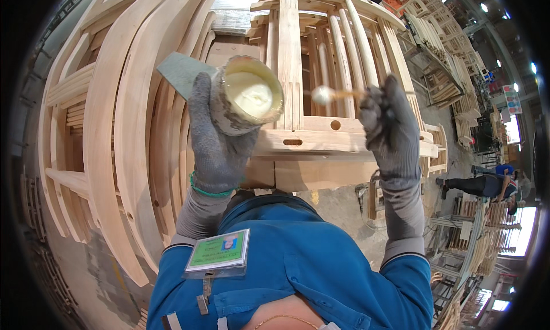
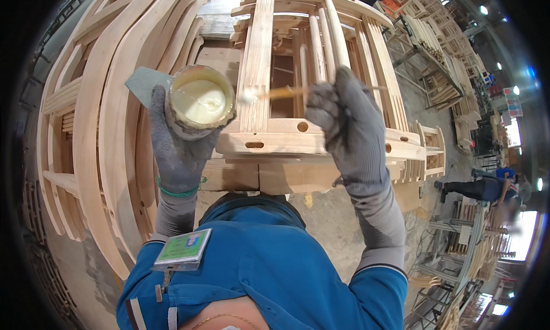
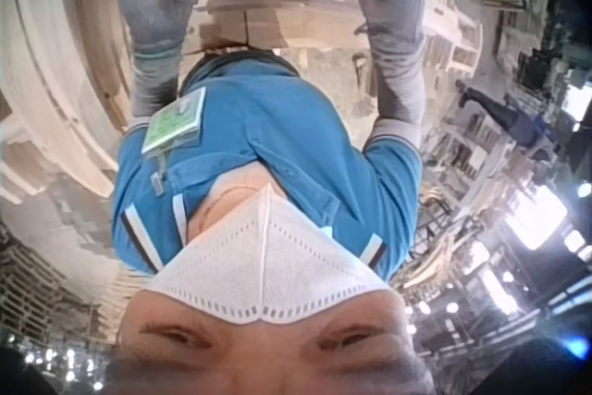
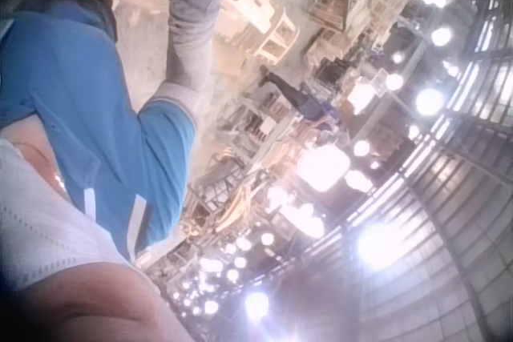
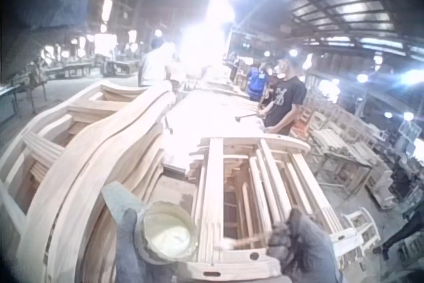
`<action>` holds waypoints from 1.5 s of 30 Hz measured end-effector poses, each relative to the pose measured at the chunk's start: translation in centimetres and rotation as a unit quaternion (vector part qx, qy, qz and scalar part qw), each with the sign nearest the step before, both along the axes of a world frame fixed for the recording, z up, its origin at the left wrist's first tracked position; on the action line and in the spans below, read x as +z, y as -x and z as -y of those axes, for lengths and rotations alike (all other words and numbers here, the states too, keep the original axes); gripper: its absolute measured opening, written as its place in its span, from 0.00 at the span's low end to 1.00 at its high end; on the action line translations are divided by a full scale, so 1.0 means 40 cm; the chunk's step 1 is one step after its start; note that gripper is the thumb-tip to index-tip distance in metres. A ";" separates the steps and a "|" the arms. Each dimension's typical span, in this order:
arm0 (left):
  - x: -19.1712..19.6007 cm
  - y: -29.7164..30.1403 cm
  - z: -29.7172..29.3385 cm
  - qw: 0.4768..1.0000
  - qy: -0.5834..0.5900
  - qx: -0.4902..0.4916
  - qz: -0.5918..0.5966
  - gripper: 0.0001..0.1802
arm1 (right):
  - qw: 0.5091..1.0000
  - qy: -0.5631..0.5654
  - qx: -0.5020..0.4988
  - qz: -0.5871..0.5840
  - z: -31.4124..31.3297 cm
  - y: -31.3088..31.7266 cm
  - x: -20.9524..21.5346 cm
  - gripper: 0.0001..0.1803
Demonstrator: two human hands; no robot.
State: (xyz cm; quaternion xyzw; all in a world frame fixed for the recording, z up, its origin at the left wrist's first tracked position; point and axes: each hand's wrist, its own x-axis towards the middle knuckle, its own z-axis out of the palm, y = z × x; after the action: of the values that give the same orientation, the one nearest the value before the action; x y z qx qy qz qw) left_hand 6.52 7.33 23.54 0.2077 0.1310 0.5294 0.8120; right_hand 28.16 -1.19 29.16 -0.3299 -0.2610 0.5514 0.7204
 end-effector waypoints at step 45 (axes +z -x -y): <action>-0.017 0.059 -0.001 0.996 -0.032 0.080 0.027 0.31 | 0.805 0.059 0.009 0.590 0.008 0.126 0.042 0.10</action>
State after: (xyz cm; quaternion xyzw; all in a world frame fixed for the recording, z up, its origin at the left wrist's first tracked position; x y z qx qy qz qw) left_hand 4.17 7.36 22.85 0.2081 0.1087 0.6021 0.7631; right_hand 23.13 -1.49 30.85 -0.6310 -0.6055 0.2713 0.4019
